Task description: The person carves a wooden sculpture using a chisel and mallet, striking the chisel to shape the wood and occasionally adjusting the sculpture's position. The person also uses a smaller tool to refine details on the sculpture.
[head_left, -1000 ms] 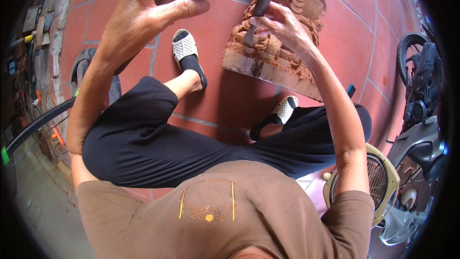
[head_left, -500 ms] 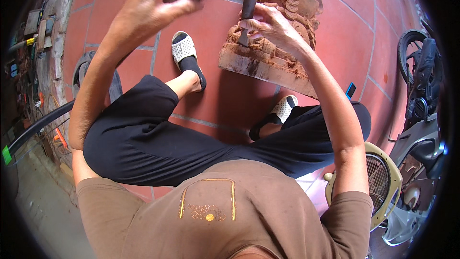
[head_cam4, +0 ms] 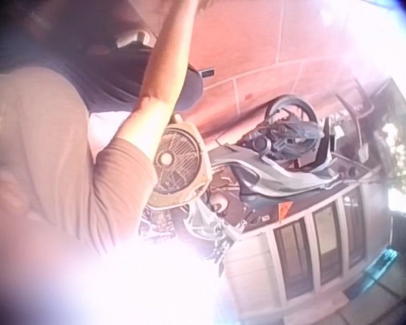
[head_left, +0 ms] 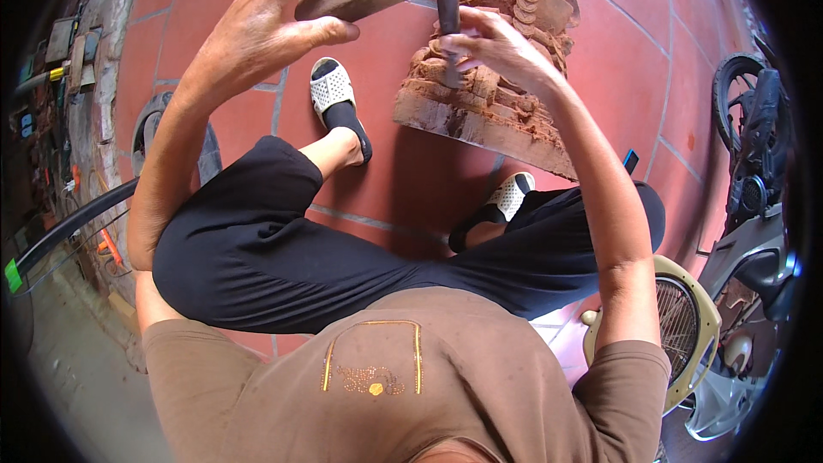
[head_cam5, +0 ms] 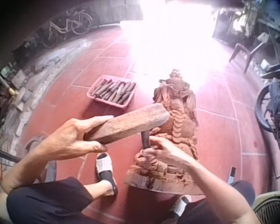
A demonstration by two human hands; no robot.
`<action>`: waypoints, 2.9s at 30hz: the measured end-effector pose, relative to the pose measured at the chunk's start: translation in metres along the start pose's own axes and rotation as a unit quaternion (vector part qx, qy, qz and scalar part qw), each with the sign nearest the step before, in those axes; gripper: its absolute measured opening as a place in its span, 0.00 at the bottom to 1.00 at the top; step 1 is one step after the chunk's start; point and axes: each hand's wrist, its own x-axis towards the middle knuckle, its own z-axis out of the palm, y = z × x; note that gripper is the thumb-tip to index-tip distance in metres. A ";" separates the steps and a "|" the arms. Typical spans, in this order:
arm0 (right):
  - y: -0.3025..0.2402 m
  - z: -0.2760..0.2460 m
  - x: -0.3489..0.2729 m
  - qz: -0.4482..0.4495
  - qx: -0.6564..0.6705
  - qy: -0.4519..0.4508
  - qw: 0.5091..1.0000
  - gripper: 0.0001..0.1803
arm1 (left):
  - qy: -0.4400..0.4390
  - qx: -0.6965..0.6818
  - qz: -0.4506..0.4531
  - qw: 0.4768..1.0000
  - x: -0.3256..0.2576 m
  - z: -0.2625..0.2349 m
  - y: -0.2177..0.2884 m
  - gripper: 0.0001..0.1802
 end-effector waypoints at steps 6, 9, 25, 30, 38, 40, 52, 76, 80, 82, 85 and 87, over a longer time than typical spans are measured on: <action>0.002 -0.041 -0.020 -0.018 0.018 0.066 0.998 0.14 | 0.000 -0.168 -0.030 0.985 -0.002 -0.016 0.015 0.36; -0.001 -0.055 -0.026 -0.056 0.031 0.141 0.988 0.23 | 0.016 -0.227 -0.109 0.968 -0.006 -0.020 0.023 0.36; 0.008 -0.014 -0.016 -0.103 0.057 0.037 0.992 0.22 | 0.014 -0.260 -0.098 0.960 -0.001 -0.019 0.047 0.36; -0.024 -0.012 -0.024 -0.018 -0.025 -0.001 1.000 0.26 | 0.021 -0.159 -0.046 0.986 -0.007 -0.012 0.030 0.38; -0.009 -0.012 -0.014 -0.095 -0.031 -0.083 0.992 0.23 | -0.037 -0.132 -0.049 0.989 -0.006 -0.011 0.025 0.37; -0.009 -0.014 -0.013 -0.092 -0.082 -0.089 0.988 0.23 | -0.009 -0.142 -0.012 0.990 -0.006 -0.015 0.028 0.35; 0.003 -0.007 -0.009 -0.122 -0.139 -0.040 0.982 0.21 | 0.032 -0.099 0.008 0.995 -0.005 -0.011 0.019 0.38; 0.002 -0.010 -0.011 -0.067 0.008 -0.042 0.997 0.22 | 0.031 -0.096 0.017 0.995 -0.010 -0.012 0.009 0.39; -0.005 -0.007 -0.015 -0.070 -0.030 -0.031 0.997 0.25 | 0.009 -0.101 -0.015 0.995 -0.011 -0.022 0.017 0.38; 0.002 -0.005 -0.012 -0.085 0.013 -0.022 0.996 0.18 | 0.009 -0.080 0.020 0.997 -0.011 -0.016 0.012 0.38; 0.003 -0.005 -0.008 -0.078 -0.002 -0.024 0.997 0.14 | -0.039 0.005 -0.009 0.999 -0.009 -0.011 0.007 0.37; 0.004 -0.006 -0.008 -0.077 -0.024 -0.025 0.996 0.14 | 0.002 0.024 0.047 0.999 -0.009 -0.011 0.003 0.37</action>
